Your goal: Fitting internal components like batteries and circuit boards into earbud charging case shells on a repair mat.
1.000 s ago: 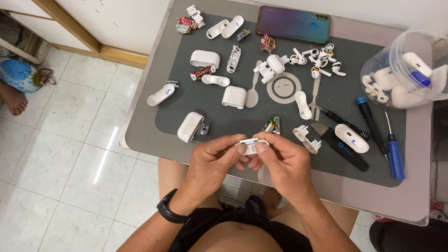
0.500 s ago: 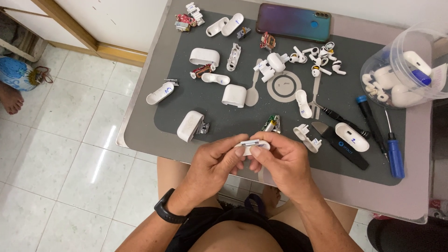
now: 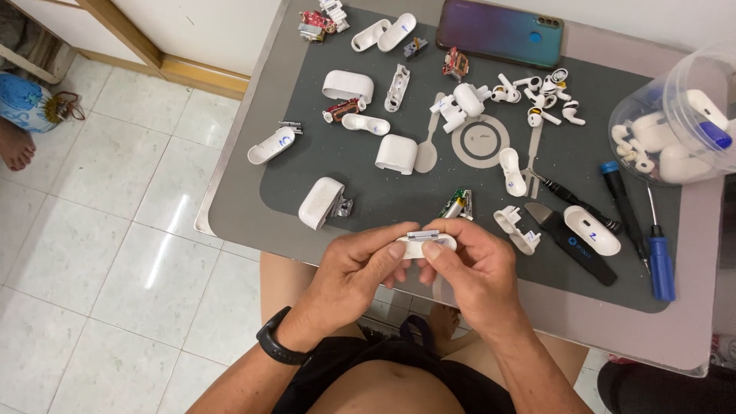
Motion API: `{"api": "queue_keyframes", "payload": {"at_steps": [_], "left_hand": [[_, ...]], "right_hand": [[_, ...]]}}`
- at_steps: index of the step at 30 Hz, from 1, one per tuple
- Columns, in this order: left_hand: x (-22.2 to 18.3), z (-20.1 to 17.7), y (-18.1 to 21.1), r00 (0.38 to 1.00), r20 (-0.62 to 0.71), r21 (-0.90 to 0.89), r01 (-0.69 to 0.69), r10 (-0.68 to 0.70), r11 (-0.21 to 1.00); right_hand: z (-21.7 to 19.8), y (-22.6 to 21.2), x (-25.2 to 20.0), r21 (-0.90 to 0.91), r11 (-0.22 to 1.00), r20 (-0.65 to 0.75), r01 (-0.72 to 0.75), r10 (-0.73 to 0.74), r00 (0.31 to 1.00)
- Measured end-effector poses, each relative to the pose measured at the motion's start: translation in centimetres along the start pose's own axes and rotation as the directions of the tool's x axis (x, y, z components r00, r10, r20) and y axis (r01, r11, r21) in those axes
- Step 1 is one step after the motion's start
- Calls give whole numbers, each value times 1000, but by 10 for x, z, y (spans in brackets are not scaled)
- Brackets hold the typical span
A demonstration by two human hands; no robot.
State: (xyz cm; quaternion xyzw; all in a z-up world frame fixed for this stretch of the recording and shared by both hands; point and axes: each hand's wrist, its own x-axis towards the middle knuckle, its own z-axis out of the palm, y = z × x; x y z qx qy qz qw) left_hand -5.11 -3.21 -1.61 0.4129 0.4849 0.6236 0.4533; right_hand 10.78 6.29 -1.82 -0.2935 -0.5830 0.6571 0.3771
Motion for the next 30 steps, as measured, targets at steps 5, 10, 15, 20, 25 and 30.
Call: {"api": "queue_keyframes", "payload": {"at_steps": [5, 10, 15, 20, 25, 30], "left_hand": [[3, 2, 1, 995, -33, -148, 86, -91, 985], [2, 5, -6, 992, -98, -145, 64, -79, 987], [-4, 12, 5, 995, -96, 144, 16, -2, 989], [-4, 17, 7, 998, -65, 185, 24, -12, 982], [-5, 16, 5, 990, -109, 78, 104, -95, 992], [-9, 17, 4, 992, -107, 59, 80, -73, 995]], "right_hand": [[3, -2, -2, -32, 999, -8, 30, -31, 999], [4, -4, -7, -4, 999, 10, 39, -39, 999], [8, -19, -12, -219, 975, 47, 21, -11, 999], [11, -22, -11, -249, 968, -37, 2, -11, 999], [-1, -12, -10, 52, 983, 15, -174, 174, 985], [-4, -11, -14, 125, 977, 64, -170, 163, 985]]}}
